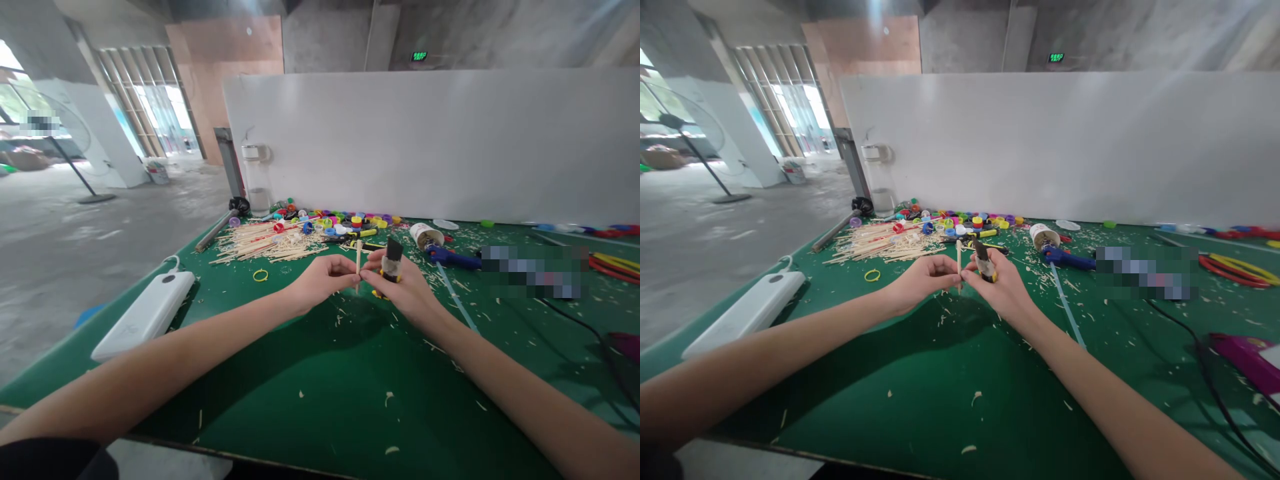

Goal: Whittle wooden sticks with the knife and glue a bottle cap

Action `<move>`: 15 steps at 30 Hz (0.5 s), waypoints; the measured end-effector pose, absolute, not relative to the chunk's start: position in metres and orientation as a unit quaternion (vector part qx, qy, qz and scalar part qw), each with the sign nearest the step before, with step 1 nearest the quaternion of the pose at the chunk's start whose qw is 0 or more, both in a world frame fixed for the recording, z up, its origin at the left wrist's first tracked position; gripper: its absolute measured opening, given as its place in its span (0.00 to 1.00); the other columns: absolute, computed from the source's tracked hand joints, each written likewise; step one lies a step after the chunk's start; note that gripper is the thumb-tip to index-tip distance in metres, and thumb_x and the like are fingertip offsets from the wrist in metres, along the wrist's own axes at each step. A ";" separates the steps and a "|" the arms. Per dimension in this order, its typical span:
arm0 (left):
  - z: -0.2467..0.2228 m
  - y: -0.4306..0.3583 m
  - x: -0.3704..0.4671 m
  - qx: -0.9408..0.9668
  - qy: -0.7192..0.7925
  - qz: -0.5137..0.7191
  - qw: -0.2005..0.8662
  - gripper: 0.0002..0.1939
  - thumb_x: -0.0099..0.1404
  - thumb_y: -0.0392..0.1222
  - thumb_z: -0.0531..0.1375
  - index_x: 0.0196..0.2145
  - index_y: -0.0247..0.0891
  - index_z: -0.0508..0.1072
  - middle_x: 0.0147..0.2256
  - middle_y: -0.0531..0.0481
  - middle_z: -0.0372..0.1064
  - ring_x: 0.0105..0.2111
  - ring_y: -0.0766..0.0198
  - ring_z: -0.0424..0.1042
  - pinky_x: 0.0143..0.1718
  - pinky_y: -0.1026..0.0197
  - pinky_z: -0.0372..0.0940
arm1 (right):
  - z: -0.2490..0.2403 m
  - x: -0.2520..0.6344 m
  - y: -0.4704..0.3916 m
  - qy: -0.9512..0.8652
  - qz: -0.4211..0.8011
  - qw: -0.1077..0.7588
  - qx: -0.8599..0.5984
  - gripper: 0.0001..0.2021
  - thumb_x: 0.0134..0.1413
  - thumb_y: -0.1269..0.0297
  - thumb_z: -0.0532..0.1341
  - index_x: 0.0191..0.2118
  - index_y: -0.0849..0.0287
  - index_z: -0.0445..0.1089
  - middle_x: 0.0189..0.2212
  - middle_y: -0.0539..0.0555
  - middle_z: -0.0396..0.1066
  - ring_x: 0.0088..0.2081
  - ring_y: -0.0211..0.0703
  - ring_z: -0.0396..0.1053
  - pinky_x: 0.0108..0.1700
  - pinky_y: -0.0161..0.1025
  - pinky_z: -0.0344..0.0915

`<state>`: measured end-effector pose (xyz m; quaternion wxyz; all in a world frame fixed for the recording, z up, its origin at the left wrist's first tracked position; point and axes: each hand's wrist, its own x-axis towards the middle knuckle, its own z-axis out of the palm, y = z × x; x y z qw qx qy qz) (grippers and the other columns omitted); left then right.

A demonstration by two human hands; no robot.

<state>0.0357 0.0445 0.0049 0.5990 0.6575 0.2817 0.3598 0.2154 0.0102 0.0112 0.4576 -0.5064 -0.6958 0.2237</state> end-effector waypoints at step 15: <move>0.001 0.044 0.036 0.658 0.290 0.350 0.600 0.07 0.58 0.37 0.63 0.33 0.33 0.69 0.27 0.51 0.70 0.28 0.70 0.69 0.32 0.65 0.61 | -0.006 0.221 0.023 -0.564 0.388 0.580 -0.442 0.12 0.51 0.52 0.62 0.32 0.55 0.74 0.31 0.51 0.69 0.22 0.32 0.59 0.26 0.38 0.61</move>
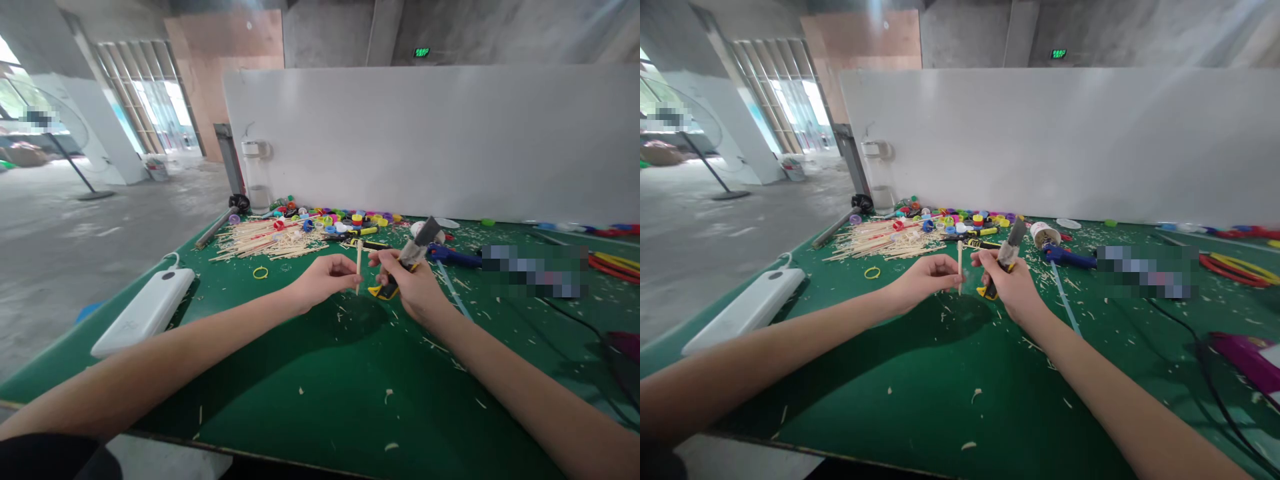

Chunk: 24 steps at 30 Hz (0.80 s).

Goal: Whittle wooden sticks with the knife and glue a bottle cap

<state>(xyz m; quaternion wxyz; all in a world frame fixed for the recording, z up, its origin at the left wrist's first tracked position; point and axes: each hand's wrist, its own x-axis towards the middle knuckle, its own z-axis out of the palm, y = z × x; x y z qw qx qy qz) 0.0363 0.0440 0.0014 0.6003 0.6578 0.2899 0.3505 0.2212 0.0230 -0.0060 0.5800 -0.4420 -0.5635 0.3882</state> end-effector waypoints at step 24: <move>-0.001 0.038 0.041 0.696 0.273 0.350 0.564 0.10 0.57 0.37 0.64 0.32 0.34 0.66 0.28 0.51 0.68 0.28 0.69 0.69 0.34 0.61 0.64 | 0.001 0.212 0.000 -0.670 0.258 0.469 -0.514 0.11 0.50 0.55 0.63 0.34 0.57 0.74 0.29 0.53 0.74 0.31 0.43 0.70 0.33 0.40 0.64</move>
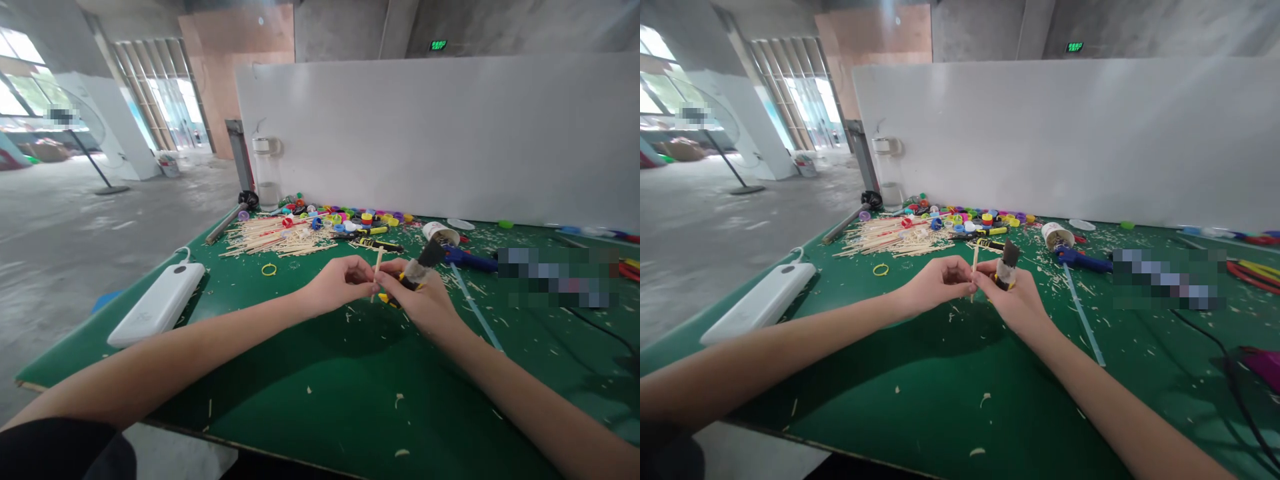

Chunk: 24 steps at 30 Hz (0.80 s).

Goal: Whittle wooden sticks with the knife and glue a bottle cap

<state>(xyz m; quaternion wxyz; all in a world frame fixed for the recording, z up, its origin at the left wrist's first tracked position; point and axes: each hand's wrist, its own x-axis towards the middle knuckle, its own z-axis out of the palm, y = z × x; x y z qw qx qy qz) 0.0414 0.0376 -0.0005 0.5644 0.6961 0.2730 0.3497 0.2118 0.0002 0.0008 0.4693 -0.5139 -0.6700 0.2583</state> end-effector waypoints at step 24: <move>0.029 0.043 0.029 0.762 0.249 0.381 0.460 0.17 0.59 0.51 0.61 0.41 0.36 0.73 0.40 0.45 0.69 0.37 0.64 0.69 0.38 0.63 0.65 | 0.008 0.210 -0.005 -0.709 0.252 0.419 -0.509 0.11 0.51 0.56 0.61 0.29 0.58 0.71 0.22 0.49 0.67 0.24 0.36 0.60 0.26 0.37 0.56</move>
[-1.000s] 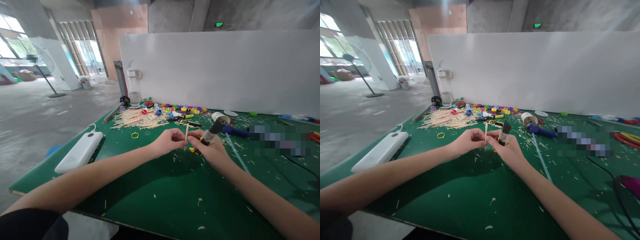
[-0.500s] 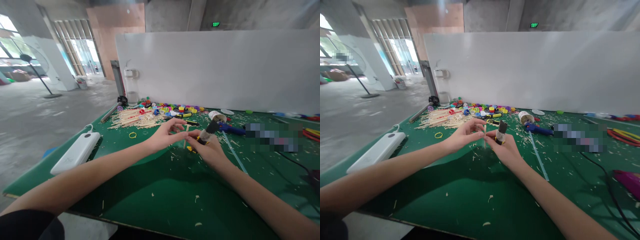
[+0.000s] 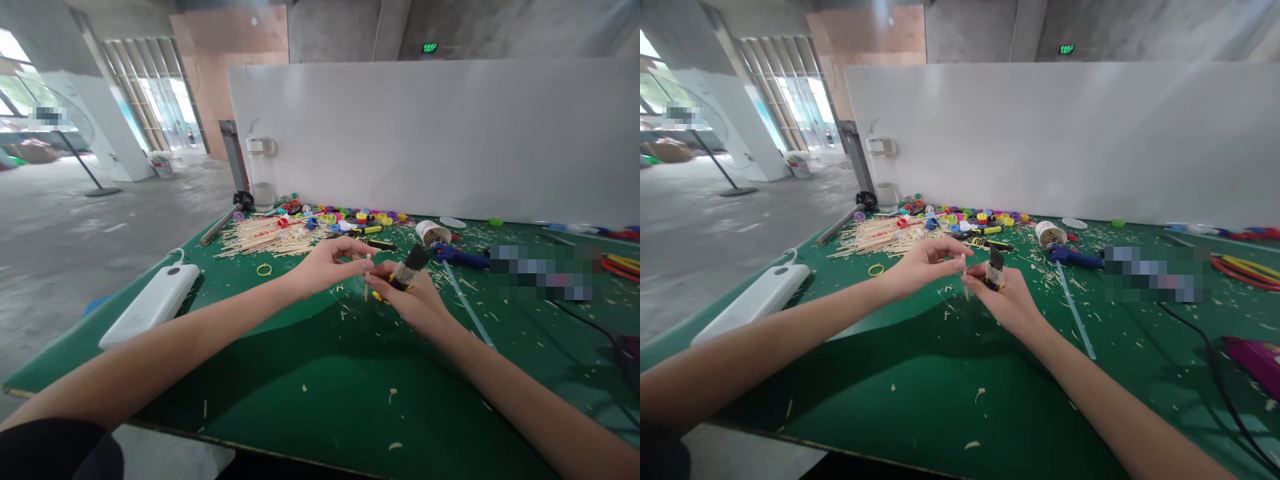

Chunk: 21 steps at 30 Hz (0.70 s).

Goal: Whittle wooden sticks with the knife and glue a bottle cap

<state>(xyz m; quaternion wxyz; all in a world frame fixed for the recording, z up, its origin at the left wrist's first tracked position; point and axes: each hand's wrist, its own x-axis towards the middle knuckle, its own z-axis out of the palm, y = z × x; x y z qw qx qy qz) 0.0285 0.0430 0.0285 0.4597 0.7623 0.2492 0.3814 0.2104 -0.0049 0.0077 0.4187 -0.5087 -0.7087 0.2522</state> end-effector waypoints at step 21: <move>0.029 0.043 0.029 0.748 0.242 0.387 0.482 0.14 0.60 0.48 0.61 0.38 0.35 0.73 0.39 0.45 0.70 0.34 0.67 0.69 0.35 0.64 0.65 | 0.009 0.210 -0.007 -0.715 0.247 0.415 -0.505 0.11 0.51 0.55 0.60 0.27 0.58 0.70 0.20 0.48 0.65 0.23 0.36 0.58 0.26 0.37 0.54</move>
